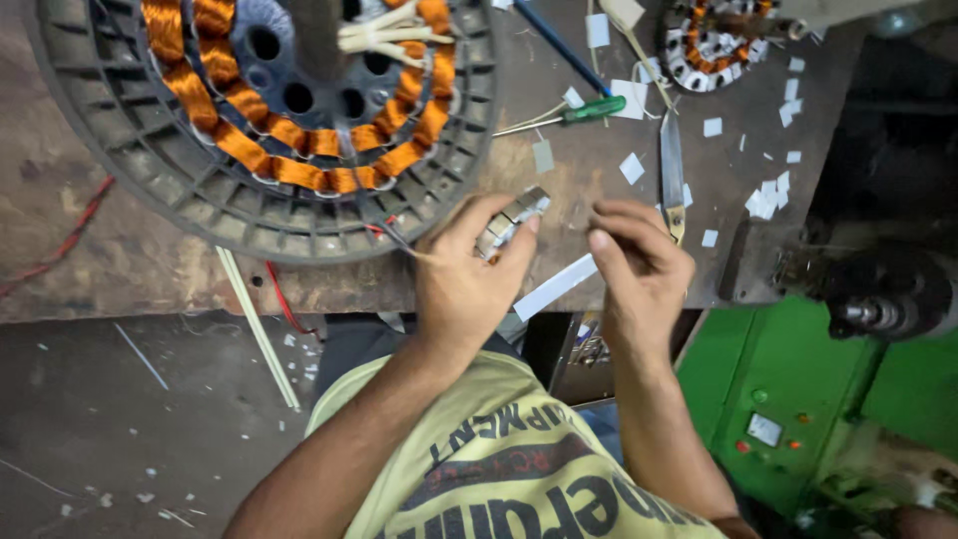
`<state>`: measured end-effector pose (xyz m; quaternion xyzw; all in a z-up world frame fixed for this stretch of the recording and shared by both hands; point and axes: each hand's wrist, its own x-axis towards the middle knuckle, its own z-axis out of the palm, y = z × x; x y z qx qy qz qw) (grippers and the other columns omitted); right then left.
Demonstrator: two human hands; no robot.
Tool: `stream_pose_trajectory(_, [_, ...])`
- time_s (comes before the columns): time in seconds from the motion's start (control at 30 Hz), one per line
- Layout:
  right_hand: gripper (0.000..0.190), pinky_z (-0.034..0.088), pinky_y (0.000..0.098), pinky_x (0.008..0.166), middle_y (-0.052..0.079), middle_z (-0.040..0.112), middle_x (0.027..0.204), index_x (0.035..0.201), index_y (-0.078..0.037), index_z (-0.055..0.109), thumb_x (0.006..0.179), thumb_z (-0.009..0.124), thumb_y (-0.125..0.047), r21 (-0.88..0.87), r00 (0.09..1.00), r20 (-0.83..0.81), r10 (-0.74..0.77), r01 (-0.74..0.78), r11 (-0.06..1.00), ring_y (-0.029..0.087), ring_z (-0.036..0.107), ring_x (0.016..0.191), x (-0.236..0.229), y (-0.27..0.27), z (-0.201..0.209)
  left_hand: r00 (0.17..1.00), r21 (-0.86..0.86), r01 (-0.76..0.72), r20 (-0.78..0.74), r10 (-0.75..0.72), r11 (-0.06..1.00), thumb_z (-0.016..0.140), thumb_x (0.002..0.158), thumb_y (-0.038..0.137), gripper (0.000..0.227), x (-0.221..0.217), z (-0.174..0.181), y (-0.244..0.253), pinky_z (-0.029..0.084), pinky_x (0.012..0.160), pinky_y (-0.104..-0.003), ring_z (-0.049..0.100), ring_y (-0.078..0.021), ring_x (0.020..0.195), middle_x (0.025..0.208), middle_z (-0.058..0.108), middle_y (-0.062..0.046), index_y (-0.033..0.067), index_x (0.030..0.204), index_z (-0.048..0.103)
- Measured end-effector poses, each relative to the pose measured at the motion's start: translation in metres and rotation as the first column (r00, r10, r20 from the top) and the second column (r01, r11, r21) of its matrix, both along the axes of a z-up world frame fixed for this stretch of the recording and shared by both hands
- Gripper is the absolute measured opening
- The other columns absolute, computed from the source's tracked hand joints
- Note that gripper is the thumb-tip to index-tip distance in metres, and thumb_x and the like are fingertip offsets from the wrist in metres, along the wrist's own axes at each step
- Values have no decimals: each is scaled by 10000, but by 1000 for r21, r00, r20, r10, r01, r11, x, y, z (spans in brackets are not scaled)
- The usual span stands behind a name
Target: The person cuts small rectangular pieces from a white strip using scissors and places them into the slots of a circular motor stator component. The person repeats this process multiple times, handling the stator and the white strip throughout the clip.
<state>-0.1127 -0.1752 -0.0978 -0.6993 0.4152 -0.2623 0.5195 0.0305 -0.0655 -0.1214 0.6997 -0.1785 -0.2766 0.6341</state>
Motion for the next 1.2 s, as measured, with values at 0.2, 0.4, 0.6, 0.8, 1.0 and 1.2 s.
stream_pose_trajectory(0.2, [145,532,306,1001,132,660,1223,1071,51,719,928,699,68,31,1000,-21,-1,1,1000,196,640,1131,-3,0,-4,996,156,66,-66,-57,985,772,908,296,237,1,-5,1,544,599,-360,736,-251,666,746,722,-111,107,1052,770])
stream_pose_trajectory(0.4, [148,527,340,1029,157,673,1209,1065,51,701,922,688,87,43,1000,-6,-3,3,999,219,647,1130,5,0,-7,996,50,6,93,-11,999,757,910,323,298,1,-14,2,569,763,-370,730,-274,846,933,747,-107,73,1071,746])
stream_pose_trajectory(0.6, [143,532,333,989,166,656,1196,1069,61,710,927,691,64,22,998,-52,48,-46,999,211,643,1091,12,-2,-11,985,92,0,172,-16,996,769,908,311,307,-1,-14,1,553,783,-392,716,-291,847,909,738,-117,63,1088,761])
stream_pose_trajectory(0.8, [134,536,329,1028,154,639,1224,1085,56,693,951,694,64,84,997,61,53,-58,995,209,633,1148,9,-2,-9,999,-195,-10,-46,1,981,772,904,193,312,1,-20,18,599,874,-341,757,-226,952,1049,757,-110,4,1145,713])
stream_pose_trajectory(1.0, [139,547,336,977,162,665,1163,1083,63,708,944,712,64,37,998,23,55,-56,998,212,656,1057,4,-5,-7,982,-233,-161,62,180,959,822,896,68,262,-10,-25,19,600,964,-335,770,-207,1015,1104,778,-117,-20,1130,742])
stream_pose_trajectory(1.2, [148,541,329,976,151,666,1187,1077,61,711,929,703,68,38,996,56,68,-70,997,199,650,1072,-4,-2,2,986,-194,-161,17,167,968,803,881,50,233,-13,-22,18,591,879,-316,775,-204,941,1043,780,-128,-25,1091,737])
